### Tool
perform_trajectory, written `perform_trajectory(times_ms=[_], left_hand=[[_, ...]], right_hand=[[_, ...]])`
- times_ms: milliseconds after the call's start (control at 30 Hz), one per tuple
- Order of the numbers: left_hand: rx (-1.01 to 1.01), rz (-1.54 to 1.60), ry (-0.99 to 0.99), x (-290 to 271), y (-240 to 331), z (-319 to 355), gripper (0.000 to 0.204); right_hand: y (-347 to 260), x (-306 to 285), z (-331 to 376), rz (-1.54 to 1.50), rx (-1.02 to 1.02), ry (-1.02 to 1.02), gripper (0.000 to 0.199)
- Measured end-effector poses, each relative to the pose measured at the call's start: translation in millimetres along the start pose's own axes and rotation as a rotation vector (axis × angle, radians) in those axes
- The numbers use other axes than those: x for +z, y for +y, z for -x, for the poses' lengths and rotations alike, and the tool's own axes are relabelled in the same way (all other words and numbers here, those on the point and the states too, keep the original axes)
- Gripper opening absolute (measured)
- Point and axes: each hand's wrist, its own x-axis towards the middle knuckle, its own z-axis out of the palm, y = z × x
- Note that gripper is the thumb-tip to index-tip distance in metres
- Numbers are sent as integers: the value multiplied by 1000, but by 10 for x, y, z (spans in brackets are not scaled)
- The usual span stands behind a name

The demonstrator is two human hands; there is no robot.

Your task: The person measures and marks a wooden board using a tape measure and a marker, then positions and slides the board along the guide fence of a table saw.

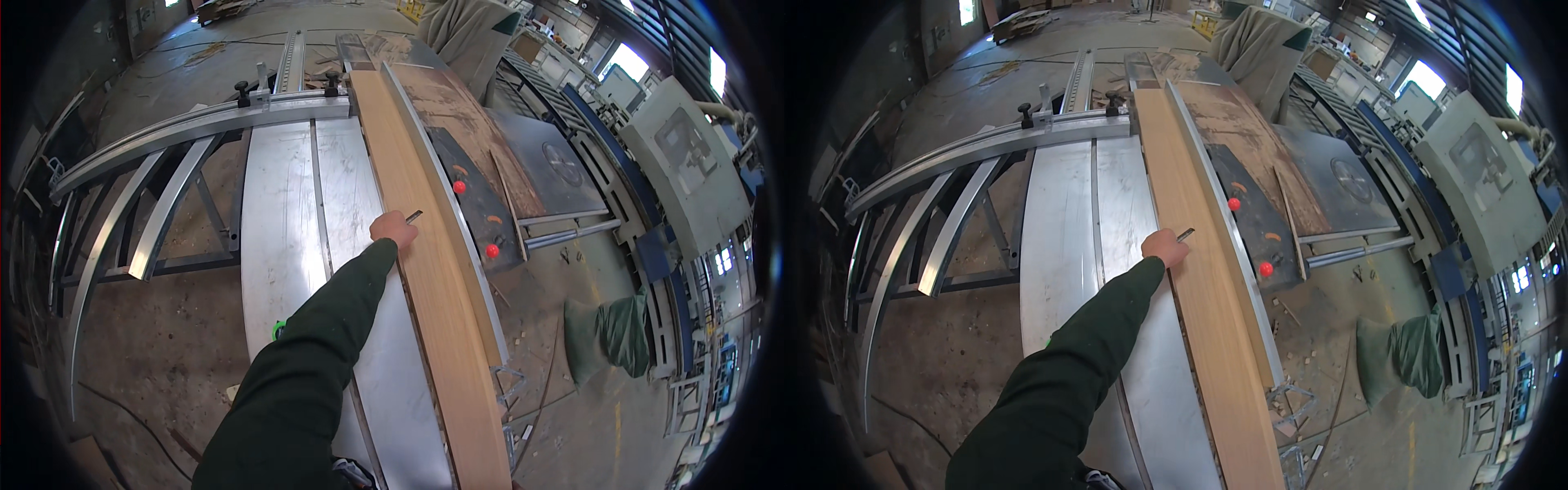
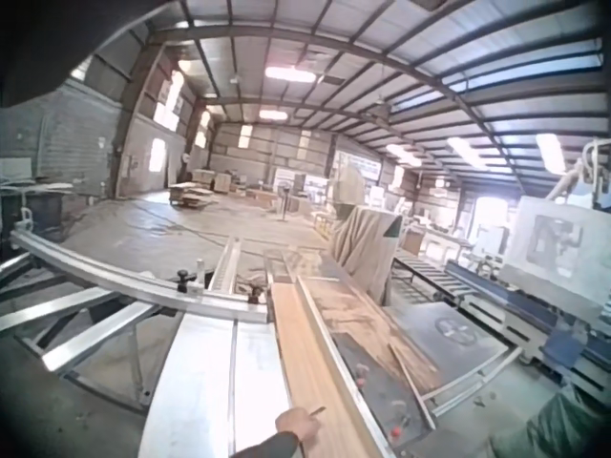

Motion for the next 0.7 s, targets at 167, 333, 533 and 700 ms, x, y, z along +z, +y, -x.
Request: perform_trajectory(times_ms=[167, 333, 533, 700], left_hand=[[7, 19, 32, -80, -134, -414, 33], [295, 120, -171, 298, -159, 561, 45], [148, 279, -359, 415, -11, 2372, 93], [126, 298, -153, 451, 110, 1890, 95]], right_hand=[[-441, 163, -223, -24, -73, 10, 53], [-891, 93, -123, 66, -140, 54, 60], [-1127, 181, -418, 22, -156, 109, 65], [-1343, 121, -705, -201, -148, 146, 54]])
